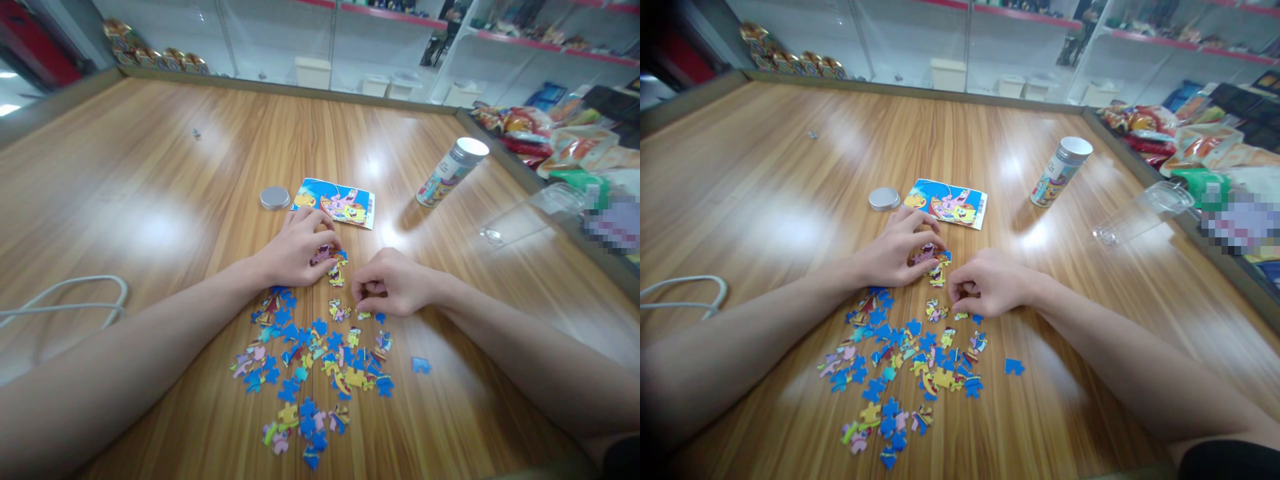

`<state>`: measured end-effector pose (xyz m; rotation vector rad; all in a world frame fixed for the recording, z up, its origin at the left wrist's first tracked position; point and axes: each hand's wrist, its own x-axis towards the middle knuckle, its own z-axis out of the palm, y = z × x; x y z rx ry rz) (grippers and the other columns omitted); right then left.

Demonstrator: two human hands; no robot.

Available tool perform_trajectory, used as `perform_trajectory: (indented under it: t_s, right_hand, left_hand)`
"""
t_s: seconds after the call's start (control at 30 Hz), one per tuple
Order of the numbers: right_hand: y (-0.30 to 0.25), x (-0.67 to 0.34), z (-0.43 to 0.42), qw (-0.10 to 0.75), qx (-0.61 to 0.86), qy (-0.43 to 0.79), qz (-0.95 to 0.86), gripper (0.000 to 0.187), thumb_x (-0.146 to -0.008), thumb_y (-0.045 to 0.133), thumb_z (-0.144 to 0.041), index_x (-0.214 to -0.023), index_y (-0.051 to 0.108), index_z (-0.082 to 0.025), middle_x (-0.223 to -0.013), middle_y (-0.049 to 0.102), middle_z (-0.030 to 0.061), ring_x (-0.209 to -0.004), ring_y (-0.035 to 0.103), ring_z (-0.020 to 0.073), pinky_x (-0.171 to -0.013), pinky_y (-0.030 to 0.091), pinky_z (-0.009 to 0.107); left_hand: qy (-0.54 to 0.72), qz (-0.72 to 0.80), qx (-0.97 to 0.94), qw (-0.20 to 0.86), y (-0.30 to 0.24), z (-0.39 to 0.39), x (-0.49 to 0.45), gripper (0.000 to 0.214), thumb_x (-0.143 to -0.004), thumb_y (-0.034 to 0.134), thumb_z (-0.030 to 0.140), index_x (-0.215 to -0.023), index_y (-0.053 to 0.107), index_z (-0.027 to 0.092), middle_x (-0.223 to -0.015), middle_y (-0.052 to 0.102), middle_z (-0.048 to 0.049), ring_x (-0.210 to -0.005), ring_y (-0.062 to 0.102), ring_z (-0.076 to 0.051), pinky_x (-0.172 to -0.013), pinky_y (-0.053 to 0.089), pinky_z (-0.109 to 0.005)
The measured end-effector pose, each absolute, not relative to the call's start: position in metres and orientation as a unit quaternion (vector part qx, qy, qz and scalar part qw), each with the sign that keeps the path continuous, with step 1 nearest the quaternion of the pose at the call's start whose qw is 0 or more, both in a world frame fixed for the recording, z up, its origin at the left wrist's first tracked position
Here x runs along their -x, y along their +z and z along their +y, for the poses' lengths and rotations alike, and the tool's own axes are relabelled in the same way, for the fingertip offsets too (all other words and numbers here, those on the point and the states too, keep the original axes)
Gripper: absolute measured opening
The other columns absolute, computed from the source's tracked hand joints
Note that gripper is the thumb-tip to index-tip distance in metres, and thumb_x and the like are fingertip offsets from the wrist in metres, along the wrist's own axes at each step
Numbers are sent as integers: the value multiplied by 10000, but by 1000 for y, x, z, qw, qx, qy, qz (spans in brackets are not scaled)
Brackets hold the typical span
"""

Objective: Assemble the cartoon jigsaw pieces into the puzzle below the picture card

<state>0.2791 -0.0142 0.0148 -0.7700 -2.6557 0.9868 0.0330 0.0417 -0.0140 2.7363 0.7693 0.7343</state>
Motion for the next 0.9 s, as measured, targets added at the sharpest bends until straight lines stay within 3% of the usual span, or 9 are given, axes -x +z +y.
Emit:
perform_trajectory:
  t_s: [0.23, 0.4, 0.67, 0.9]
  right_hand:
    - [11, -278, -15, 125, 274, 342, -890, 145, -847, 738, -322, -866, 700, -183, -533, 436, -94, -465, 414, 59, -504, 295, 203]
    - [11, -270, -21, 160, 310, 316, -882, 321, -820, 793, -457, -940, 711, -171, -533, 429, -100, -468, 411, 63, -524, 308, 211]
    - [19, -271, -22, 88, 284, 352, -888, 257, -841, 765, -430, -918, 737, -186, -514, 438, -83, -474, 434, 76, -508, 275, 231]
    - [11, -259, -39, 142, 248, 379, -880, 225, -867, 723, -398, -912, 727, -177, -541, 478, -69, -472, 432, 68, -503, 304, 214]
  left_hand:
    - [258, 260, -924, 109, -14, 41, -33, 192, -857, 619, 267, -1020, 710, 222, -1174, 576, -92, -1141, 478, -283, -1035, 379, -509]
    - [255, 262, -924, 110, -12, 40, -34, 203, -871, 617, 316, -1015, 709, 207, -1172, 572, -102, -1148, 484, -291, -1037, 385, -511]
    - [250, 266, -925, 108, -12, 40, -34, 203, -877, 612, 318, -1017, 714, 212, -1173, 575, -97, -1171, 484, -290, -1059, 375, -505]
    - [268, 263, -918, 126, -9, 37, -35, 191, -856, 628, 291, -990, 726, 197, -1155, 598, -104, -1152, 509, -289, -1050, 390, -500]
